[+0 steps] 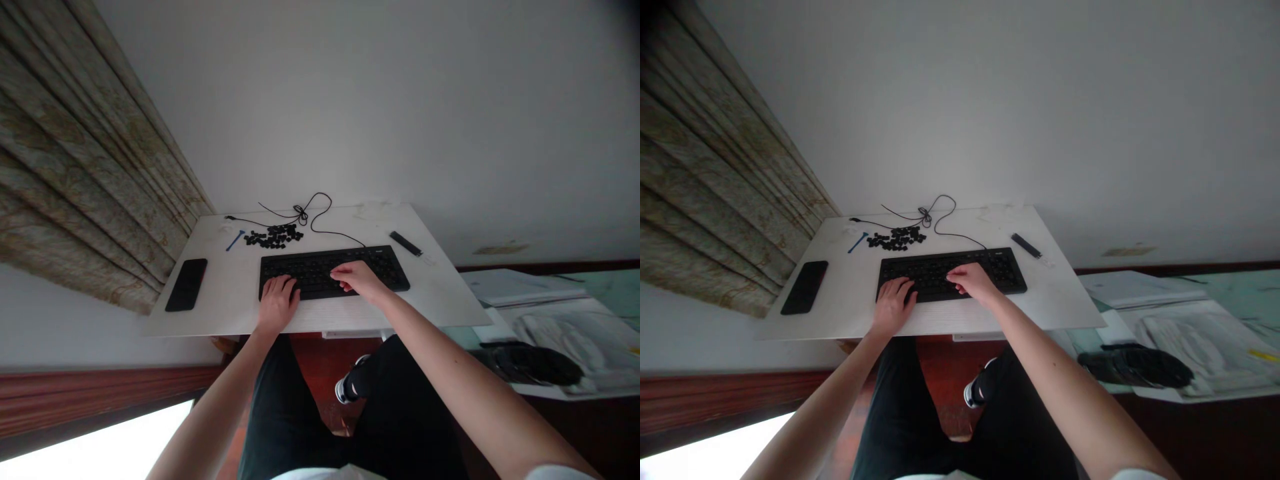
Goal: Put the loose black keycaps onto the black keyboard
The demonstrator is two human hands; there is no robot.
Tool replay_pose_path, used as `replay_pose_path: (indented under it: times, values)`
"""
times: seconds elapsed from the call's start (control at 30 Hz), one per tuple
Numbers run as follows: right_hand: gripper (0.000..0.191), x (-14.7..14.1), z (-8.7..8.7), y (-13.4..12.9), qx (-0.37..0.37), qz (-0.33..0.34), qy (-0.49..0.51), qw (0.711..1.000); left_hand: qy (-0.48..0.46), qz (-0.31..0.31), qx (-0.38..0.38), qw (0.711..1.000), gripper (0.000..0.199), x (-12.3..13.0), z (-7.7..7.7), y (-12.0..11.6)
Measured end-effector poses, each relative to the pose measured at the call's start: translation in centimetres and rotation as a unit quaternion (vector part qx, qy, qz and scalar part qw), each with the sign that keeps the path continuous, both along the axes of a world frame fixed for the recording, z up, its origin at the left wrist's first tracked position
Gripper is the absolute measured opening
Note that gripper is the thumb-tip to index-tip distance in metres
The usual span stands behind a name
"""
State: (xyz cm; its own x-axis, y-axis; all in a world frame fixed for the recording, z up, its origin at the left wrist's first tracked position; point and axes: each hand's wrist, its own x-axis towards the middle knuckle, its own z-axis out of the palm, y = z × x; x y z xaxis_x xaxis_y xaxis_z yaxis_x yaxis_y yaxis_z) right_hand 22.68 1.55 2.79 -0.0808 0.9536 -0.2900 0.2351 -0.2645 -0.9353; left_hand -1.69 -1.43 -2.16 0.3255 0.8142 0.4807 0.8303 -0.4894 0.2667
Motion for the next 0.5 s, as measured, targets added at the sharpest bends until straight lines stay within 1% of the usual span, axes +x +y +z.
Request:
replay_pose_path:
  times: [0.1,0.3,0.4,0.5]
  values:
    - [0.013,-0.3,0.2,1.3,0.015,0.049,-0.060,0.997,0.014,-0.004,0.010,1.000,0.028,0.0,-0.1,0.1]
    - [0.013,-1.7,0.8,4.0,0.017,0.114,-0.140,0.983,0.011,-0.011,0.005,1.000,0.031,-0.1,-0.1,0.2]
    - [0.013,-2.6,0.8,4.7,0.019,0.152,-0.171,0.973,0.008,-0.011,0.003,1.000,0.032,-0.1,0.0,0.2]
    - [0.012,-3.2,0.7,5.1,0.024,0.171,-0.199,0.965,0.009,-0.010,0.004,1.000,0.031,0.0,0.0,0.2]
